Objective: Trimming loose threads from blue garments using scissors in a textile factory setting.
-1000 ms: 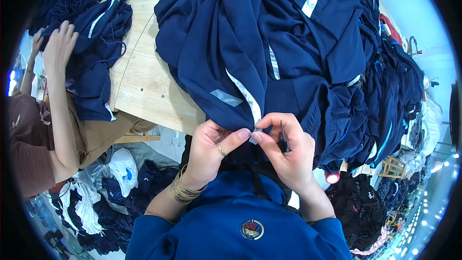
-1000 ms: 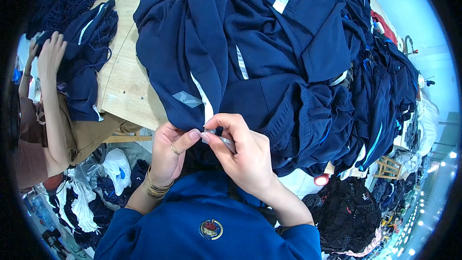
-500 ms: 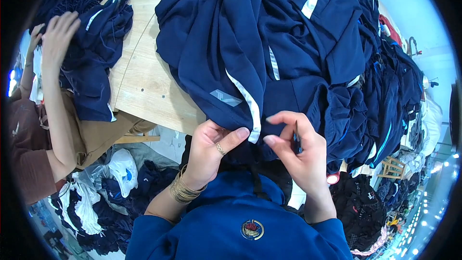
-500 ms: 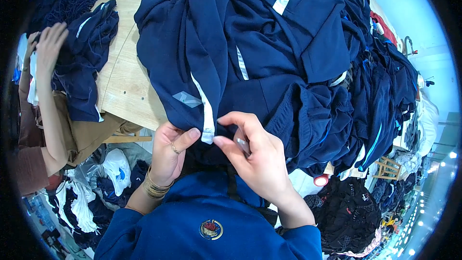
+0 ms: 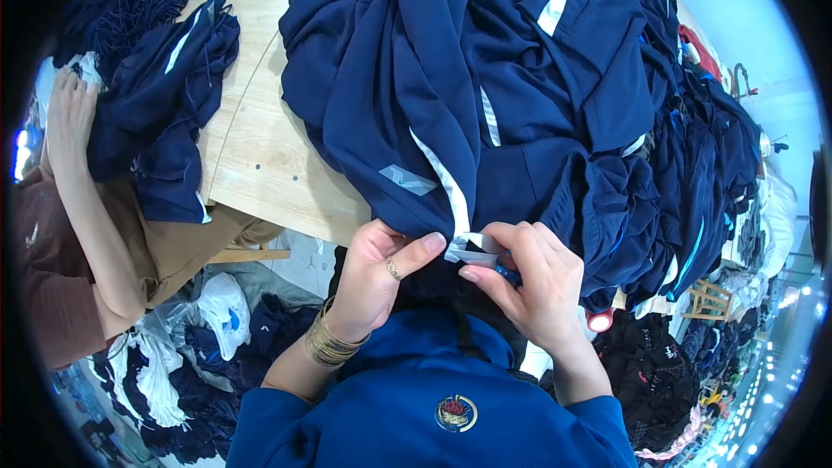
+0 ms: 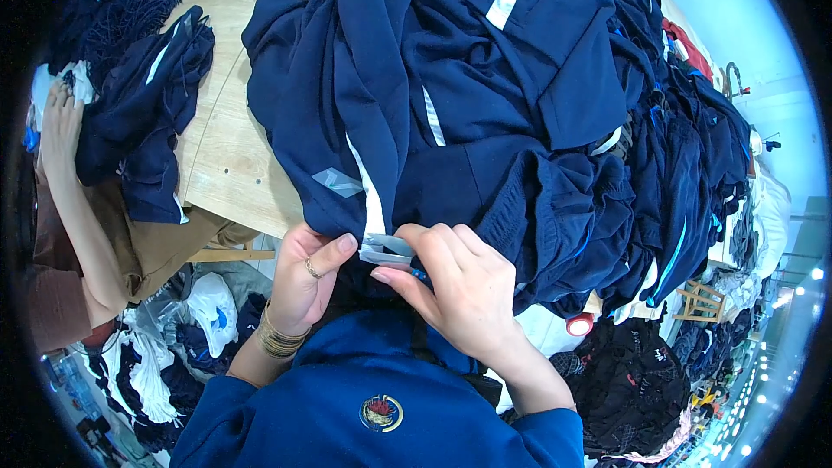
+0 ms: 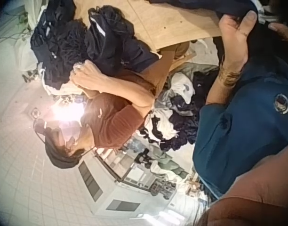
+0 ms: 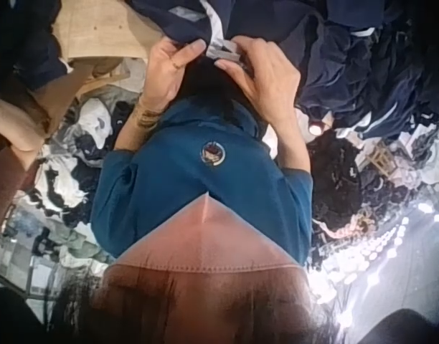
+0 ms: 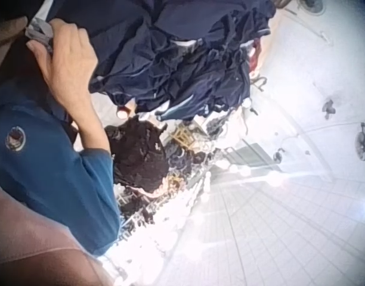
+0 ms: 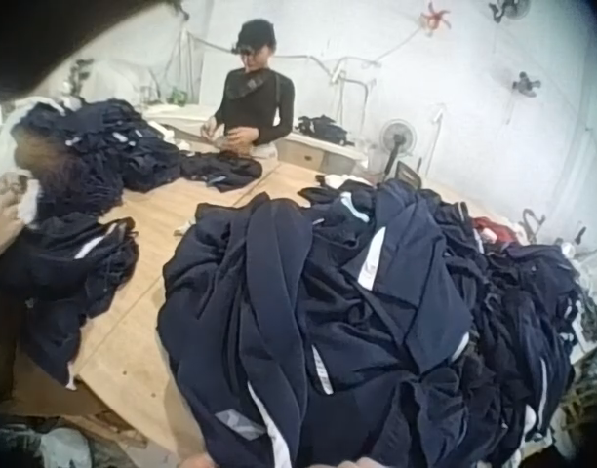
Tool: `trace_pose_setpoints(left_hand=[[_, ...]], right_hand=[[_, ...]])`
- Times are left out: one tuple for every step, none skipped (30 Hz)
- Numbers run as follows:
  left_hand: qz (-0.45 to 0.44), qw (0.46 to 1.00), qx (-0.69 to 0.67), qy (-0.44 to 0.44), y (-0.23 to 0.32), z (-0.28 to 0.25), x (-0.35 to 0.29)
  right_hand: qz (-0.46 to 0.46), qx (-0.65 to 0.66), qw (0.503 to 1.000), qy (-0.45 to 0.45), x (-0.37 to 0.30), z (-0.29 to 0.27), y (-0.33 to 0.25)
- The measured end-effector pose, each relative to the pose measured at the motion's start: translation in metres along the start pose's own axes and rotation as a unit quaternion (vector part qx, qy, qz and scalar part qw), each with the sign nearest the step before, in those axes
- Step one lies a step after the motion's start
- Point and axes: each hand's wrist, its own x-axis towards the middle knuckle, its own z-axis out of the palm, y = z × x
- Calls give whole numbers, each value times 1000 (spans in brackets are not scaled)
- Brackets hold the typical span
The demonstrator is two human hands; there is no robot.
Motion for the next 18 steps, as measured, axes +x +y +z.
trace_pose_setpoints(left_hand=[[-9,1000,-2,-1,1,1,0],[-18,1000,-4,-2,2,1,-1],[-18,1000,-4,-3,2,1,-1],[-17,1000,-5,-2,1,2,-1],[-15,1000,-6,-1,1,2,-2],[-14,1000,-6,0,1,1,-2],[-13,1000,-6,-1,1,1,-2],[-12,1000,-6,-4,0,1,-1],[-12,1000,-6,-4,1,1,-1],[-18,1000,-14,-5,1,1,-2],[-25,999,-21,-6,1,0,-2],[-24,999,-21,-6,1,-1,-2],[-22,1000,-19,-7,0,-1,-3],[-21,1000,-17,-9,0,-2,-2],[-22,1000,-18,-9,0,-2,-2],[-24,1000,-17,-7,0,-2,-2],[-25,1000,-16,-3,0,-2,-2],[-25,1000,-16,-3,0,-2,-2]], right_hand=[[0,-1,1000,1,0,1,1],[-12,-22,1000,10,0,2,1],[-25,-44,999,18,0,3,1],[-25,-44,999,19,0,4,2],[-27,-54,998,24,0,5,1],[-28,-64,997,28,0,6,1],[-29,-63,997,28,0,7,0],[-21,-60,998,24,0,6,-1],[-13,-56,998,20,0,6,-2],[-13,-56,998,20,0,5,-3],[-14,-58,998,20,1,6,-3],[-15,-60,998,20,1,6,-3],[-16,-60,998,21,1,7,-3],[-16,-59,998,23,1,7,-3],[-17,-57,998,25,2,7,-3],[-16,-58,998,25,2,7,-3],[-17,-55,998,26,2,8,-2],[-19,-52,998,27,2,8,-2]])
